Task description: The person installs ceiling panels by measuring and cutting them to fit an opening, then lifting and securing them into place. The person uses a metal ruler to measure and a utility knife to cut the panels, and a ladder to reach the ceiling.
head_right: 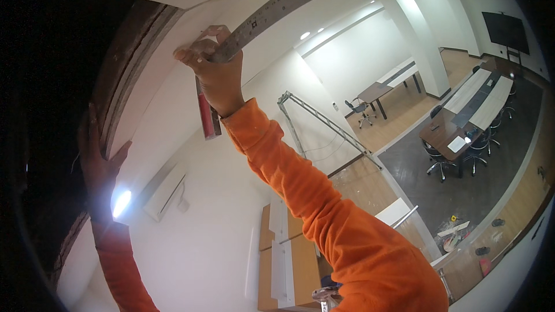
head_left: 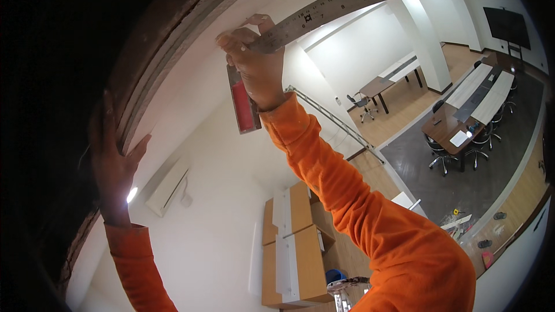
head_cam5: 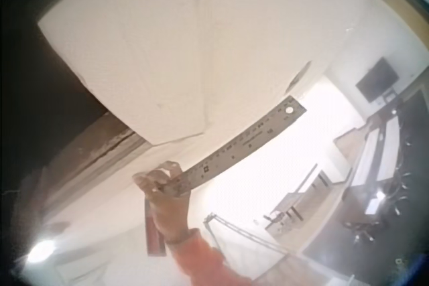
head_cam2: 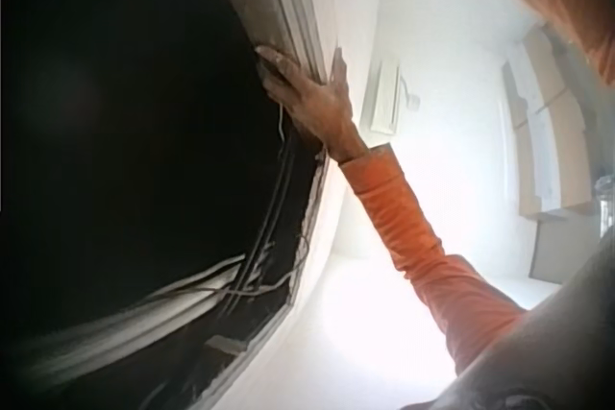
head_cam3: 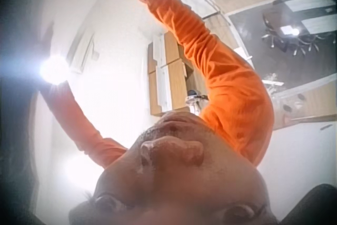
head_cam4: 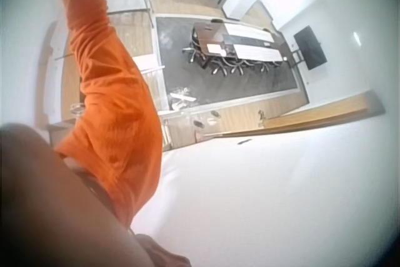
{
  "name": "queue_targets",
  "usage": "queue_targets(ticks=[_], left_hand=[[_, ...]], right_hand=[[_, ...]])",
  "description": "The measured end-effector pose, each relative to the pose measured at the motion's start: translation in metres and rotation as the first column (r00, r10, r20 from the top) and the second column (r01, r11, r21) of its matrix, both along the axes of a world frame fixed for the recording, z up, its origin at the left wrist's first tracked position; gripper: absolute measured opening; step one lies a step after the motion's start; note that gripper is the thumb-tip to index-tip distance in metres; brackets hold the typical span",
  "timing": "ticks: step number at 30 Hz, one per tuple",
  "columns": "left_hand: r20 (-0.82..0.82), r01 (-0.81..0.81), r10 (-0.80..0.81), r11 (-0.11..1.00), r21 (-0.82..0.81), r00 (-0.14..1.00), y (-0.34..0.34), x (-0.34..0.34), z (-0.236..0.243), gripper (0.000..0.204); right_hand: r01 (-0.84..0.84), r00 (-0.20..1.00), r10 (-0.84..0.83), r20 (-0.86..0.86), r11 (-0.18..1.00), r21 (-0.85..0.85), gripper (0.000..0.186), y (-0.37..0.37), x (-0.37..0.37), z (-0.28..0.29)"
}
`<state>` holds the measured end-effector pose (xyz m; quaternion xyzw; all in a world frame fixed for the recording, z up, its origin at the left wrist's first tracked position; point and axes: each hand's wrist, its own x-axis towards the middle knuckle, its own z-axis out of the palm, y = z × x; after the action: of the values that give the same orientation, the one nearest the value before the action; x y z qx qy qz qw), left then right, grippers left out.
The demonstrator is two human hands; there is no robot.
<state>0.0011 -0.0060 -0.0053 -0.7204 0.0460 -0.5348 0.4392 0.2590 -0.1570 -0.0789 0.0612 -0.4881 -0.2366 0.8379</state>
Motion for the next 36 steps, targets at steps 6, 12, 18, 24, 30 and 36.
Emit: queue_targets(ticks=[6, 12, 18, 24, 30, 36], left_hand=[[0.052, -0.063, 0.062, 0.998, 0.018, 0.997, -0.008, -0.001, -0.002, 0.103], [0.028, -0.058, 0.057, 0.998, 0.009, 0.998, -0.004, 0.000, -0.001, 0.101], [0.031, -0.051, 0.051, 0.999, 0.010, 0.998, -0.001, 0.001, -0.001, 0.098], [0.014, -0.069, 0.068, 0.996, 0.053, 0.998, -0.002, -0.001, 0.003, 0.096], [-0.013, -0.054, 0.055, 0.997, 0.059, 0.998, 0.000, -0.002, 0.006, 0.095], [0.019, -0.077, 0.076, 0.996, 0.050, 0.997, -0.001, -0.004, 0.000, 0.095]], right_hand=[[0.091, 0.995, -0.093, -0.035, 0.995, -0.051, 0.037, -0.010, -0.001, -0.003], [-0.117, 0.991, 0.110, -0.076, 0.989, -0.093, 0.036, -0.012, -0.001, -0.006], [-0.179, 0.983, 0.176, -0.043, 0.982, -0.060, 0.034, -0.010, -0.001, -0.002], [-0.141, 0.989, 0.137, -0.051, 0.986, -0.084, 0.033, -0.014, 0.004, -0.003], [-0.176, 0.984, 0.172, -0.041, 0.974, -0.140, 0.037, -0.014, 0.006, -0.002], [-0.150, 0.988, 0.146, -0.057, 0.986, -0.078, 0.035, -0.012, -0.002, -0.001]])
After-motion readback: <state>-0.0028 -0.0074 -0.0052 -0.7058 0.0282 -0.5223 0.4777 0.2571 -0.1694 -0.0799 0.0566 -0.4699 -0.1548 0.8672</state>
